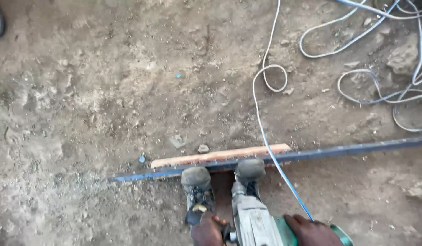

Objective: Using a handheld power drill to create a series of holes in a long metal angle bar on the ground.

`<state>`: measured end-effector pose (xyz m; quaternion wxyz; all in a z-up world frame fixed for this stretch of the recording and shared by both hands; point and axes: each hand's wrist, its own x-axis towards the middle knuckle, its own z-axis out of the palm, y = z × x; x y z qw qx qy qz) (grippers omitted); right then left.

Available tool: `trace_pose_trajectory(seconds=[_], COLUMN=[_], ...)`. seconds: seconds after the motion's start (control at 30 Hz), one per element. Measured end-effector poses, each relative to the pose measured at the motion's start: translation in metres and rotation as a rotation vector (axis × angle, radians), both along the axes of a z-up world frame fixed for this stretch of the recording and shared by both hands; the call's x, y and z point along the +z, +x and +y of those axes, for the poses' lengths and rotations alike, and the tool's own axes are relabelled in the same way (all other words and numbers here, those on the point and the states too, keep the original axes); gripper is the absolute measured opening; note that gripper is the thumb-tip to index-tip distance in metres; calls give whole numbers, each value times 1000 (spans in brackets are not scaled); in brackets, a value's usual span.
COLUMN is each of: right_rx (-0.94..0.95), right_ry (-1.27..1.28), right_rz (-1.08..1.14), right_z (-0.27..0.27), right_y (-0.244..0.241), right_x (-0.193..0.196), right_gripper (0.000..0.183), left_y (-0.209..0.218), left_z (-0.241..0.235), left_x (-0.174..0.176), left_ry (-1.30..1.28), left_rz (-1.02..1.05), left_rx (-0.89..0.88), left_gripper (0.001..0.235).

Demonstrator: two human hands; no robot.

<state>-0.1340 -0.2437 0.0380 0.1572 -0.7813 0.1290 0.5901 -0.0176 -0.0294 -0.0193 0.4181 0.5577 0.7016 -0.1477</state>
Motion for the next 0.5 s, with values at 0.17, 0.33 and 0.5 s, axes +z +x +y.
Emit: trace_pose_trajectory(seconds=[0.17,0.33,0.5], right_rx=[-4,-15,-92], right_ry=[40,58,8], right_rz=[-21,-40,-89], right_z=[8,15,26], right_y=[-15,-29,-17], right_x=[17,26,42], right_gripper=[60,68,47], left_y=[-3,-4,20], left_z=[8,12,10], left_x=[29,46,67], left_ry=[2,-17,-78], left_rz=[18,37,44], left_rx=[-29,-67,-65], left_gripper=[16,19,6])
